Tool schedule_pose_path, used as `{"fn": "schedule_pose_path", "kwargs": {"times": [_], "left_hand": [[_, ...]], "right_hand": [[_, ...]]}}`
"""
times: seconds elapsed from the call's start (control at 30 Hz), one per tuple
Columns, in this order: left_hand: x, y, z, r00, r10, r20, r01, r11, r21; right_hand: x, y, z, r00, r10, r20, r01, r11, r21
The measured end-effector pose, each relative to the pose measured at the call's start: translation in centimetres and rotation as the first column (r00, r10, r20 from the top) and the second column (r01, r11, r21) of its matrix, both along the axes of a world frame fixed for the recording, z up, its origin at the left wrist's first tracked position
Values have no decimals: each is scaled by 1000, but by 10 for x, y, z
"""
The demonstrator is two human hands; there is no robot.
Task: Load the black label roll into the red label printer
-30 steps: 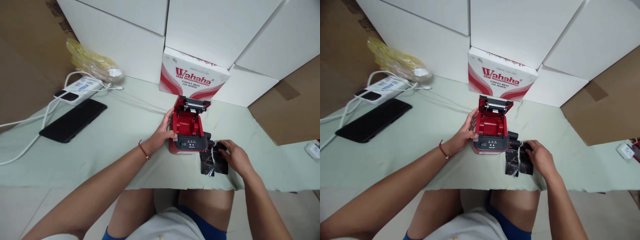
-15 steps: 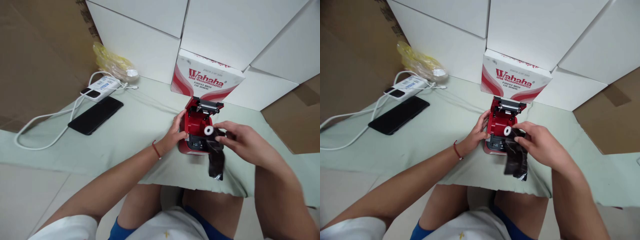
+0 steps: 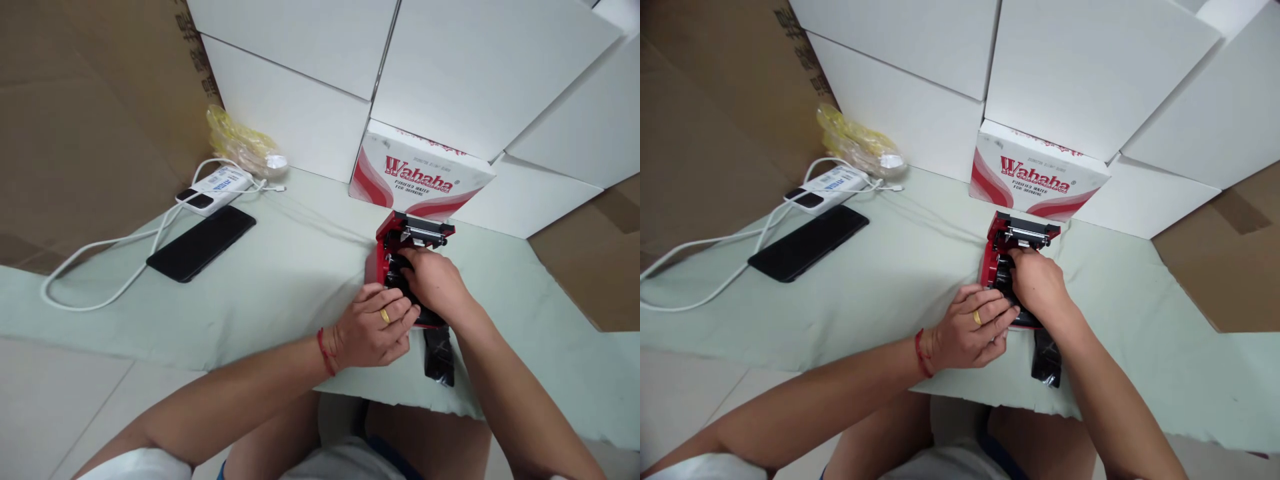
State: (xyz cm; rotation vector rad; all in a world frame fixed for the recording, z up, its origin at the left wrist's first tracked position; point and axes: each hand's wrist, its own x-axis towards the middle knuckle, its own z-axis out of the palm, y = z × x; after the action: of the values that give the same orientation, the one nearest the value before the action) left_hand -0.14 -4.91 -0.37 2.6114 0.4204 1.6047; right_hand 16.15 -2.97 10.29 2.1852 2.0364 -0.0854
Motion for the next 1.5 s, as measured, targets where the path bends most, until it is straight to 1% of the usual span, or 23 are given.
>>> {"fn": "schedule_pose_path", "kwargs": {"times": [0.07, 0.13, 0.2, 0.23, 0.27, 0.33, 0.37, 0.4, 0.47, 0.53, 0.67, 0.83, 1.0, 1.13, 1.2, 1.23, 1.27, 1.3, 1.37, 1.4, 1.43, 1.47, 1.5], "left_hand": [[1, -1, -1, 999, 31, -18, -31, 999, 16], [1, -2, 0, 999, 44, -28, -44, 999, 26], [0, -3, 1, 998, 46, -39, -45, 998, 41], [0, -4, 2, 998, 48, -43, -46, 998, 49], [-1, -5, 3, 997, 52, -48, -50, 997, 55], [-1, -7, 5, 996, 67, -64, -63, 996, 58], [-1, -8, 6, 995, 74, -73, -70, 996, 57], [-1, -9, 7, 993, 80, -84, -75, 996, 57], [-1, -11, 7, 990, 90, -107, -84, 995, 60], [-1, -12, 6, 990, 89, -107, -82, 994, 72], [0, -14, 4, 995, 62, -74, -56, 995, 78], [1, -13, 7, 995, 83, -56, -78, 993, 86], [1, -12, 10, 996, 60, -67, -55, 996, 75], [-3, -8, 9, 1000, -32, 0, 32, 999, -5], [-8, 0, 9, 997, -25, 75, 37, 988, -153], [-11, 6, 8, 994, -6, 111, 36, 962, -269], [-13, 13, 7, 990, 19, 142, 41, 913, -407], [-15, 21, 5, 985, 38, 170, 64, 830, -553], [-17, 36, 1, 965, -19, 260, 218, 607, -764], [-16, 43, -2, 948, -36, 315, 291, 491, -821], [-15, 48, -5, 925, -62, 375, 368, 400, -840], [-14, 51, -8, 898, -86, 432, 436, 326, -839], [-12, 53, -10, 866, -111, 488, 499, 270, -824]], "right_hand": [[4, -1, -2, 999, 23, -39, -23, 1000, 20], [9, -8, 2, 975, 92, -202, -80, 995, 67], [13, -18, 11, 887, 171, -428, -90, 975, 203], [16, -21, 17, 841, 207, -499, -52, 950, 307], [19, -23, 22, 824, 238, -513, -2, 908, 419], [26, -21, 28, 867, 285, -409, 33, 786, 617], [30, -18, 29, 893, 307, -329, -6, 739, 673], [33, -13, 29, 907, 332, -260, -66, 721, 690], [39, -6, 24, 902, 390, -187, -181, 733, 655], [41, -6, 18, 890, 423, -169, -238, 748, 619], [39, -30, 11, 880, 448, -160, -269, 746, 609], [37, -61, 1, 837, 514, -188, -324, 742, 586], [41, -74, -21, 814, 509, -278, -310, 787, 533], [43, -75, -29, 811, 491, -318, -278, 801, 530], [44, -73, -28, 811, 484, -329, -267, 806, 528], [44, -72, -27, 810, 486, -330, -264, 803, 534], [44, -72, -26, 809, 489, -327, -261, 797, 545], [43, -73, -26, 808, 495, -320, -259, 786, 561], [40, -78, -26, 788, 530, -315, -270, 756, 596], [38, -83, -27, 766, 558, -320, -286, 741, 608], [36, -89, -28, 736, 592, -328, -310, 725, 615], [33, -95, -30, 706, 624, -336, -335, 712, 617], [31, -102, -32, 682, 647, -340, -359, 702, 616]]}}
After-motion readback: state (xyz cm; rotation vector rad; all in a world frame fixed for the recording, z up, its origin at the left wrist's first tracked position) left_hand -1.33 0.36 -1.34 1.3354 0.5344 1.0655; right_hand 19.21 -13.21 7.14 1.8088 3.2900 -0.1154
